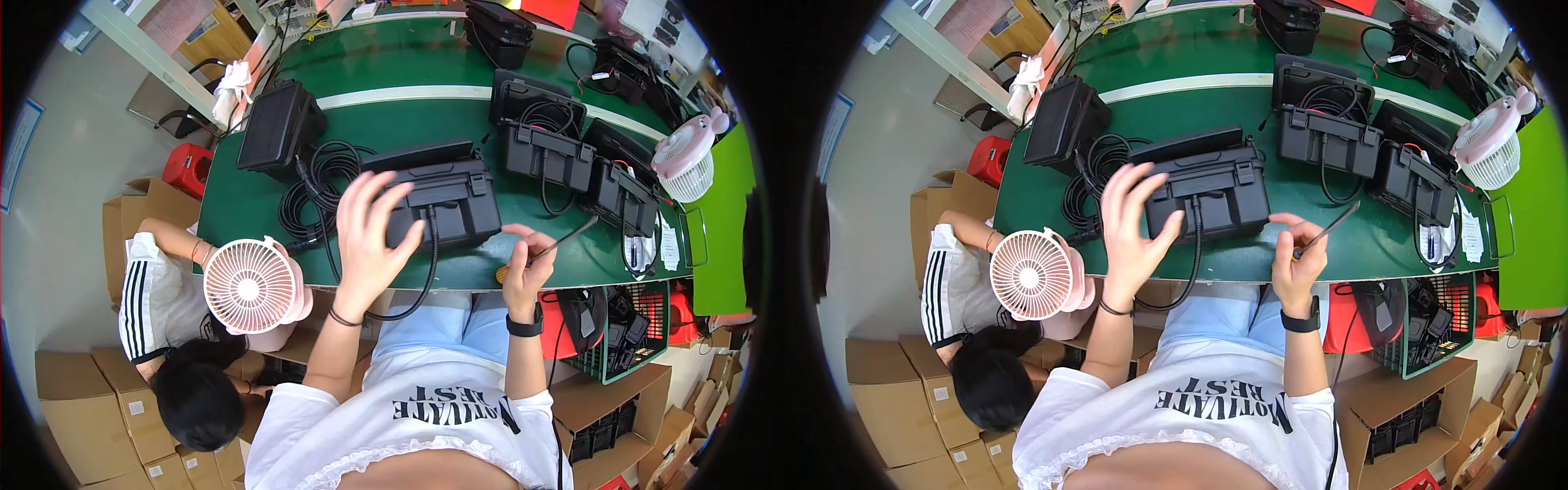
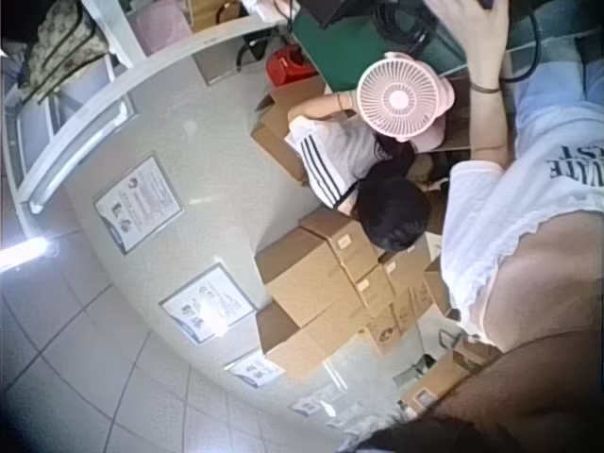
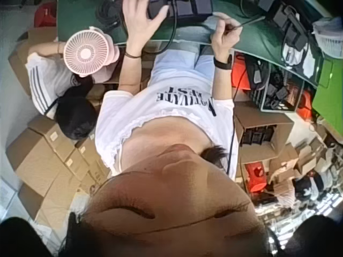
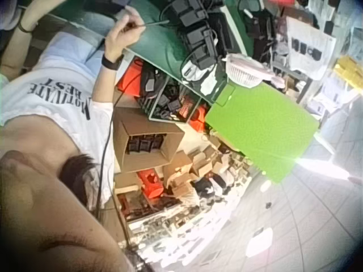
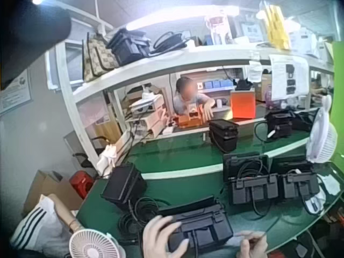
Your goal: Assembling components into a solar equipment casing using a screwdriver on a production line.
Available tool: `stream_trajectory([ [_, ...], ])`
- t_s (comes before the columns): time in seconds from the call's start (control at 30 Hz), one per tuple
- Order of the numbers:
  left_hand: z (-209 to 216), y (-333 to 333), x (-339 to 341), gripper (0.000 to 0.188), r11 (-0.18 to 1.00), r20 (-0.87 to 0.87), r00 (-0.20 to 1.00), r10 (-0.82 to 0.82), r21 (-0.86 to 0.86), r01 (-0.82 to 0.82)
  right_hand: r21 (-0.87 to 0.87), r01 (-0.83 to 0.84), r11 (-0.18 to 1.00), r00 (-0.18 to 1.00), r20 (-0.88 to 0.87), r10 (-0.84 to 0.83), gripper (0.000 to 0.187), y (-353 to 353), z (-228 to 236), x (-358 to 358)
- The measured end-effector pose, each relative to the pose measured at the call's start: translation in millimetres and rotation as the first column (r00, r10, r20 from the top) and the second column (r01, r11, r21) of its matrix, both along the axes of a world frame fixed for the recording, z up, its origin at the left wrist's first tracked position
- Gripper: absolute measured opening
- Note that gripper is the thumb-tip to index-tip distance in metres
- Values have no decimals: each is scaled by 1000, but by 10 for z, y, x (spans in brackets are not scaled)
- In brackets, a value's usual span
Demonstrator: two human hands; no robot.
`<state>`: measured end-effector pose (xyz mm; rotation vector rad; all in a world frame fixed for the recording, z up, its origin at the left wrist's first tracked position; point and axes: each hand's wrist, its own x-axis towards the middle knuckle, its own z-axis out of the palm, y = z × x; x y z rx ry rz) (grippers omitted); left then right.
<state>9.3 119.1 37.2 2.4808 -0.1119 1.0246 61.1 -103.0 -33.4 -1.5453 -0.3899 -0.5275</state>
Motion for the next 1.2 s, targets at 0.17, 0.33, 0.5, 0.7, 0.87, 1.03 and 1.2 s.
stream_trajectory([
  [0.17,224,-29,477,56,937,-287,919,-270,143,320,-94,-196,976,969,-174,178,10,-13,-19,-194],
  [0.33,96,-127,705,51,942,-329,938,-110,268,205,-268,-175,947,928,-366,68,23,-147,60,-434],
  [0.5,25,-133,682,40,963,-235,965,-120,210,170,-269,-272,924,845,-526,95,32,-332,324,-602],
  [0.7,-61,-67,657,25,998,-154,988,-10,-56,1,-470,-500,728,809,-554,198,33,-338,452,-728],
  [0.87,-39,-108,631,33,1000,-183,983,20,-16,-23,-510,-458,728,846,-502,180,35,-167,463,-695],
  [1.03,-89,-93,641,26,1000,-106,994,-3,-18,1,-352,-579,736,729,-628,273,38,-149,513,-672],
  [1.2,-58,-96,606,32,999,-164,986,-1,-41,-6,-303,-601,739,710,-627,321,39,-137,418,-671],
])
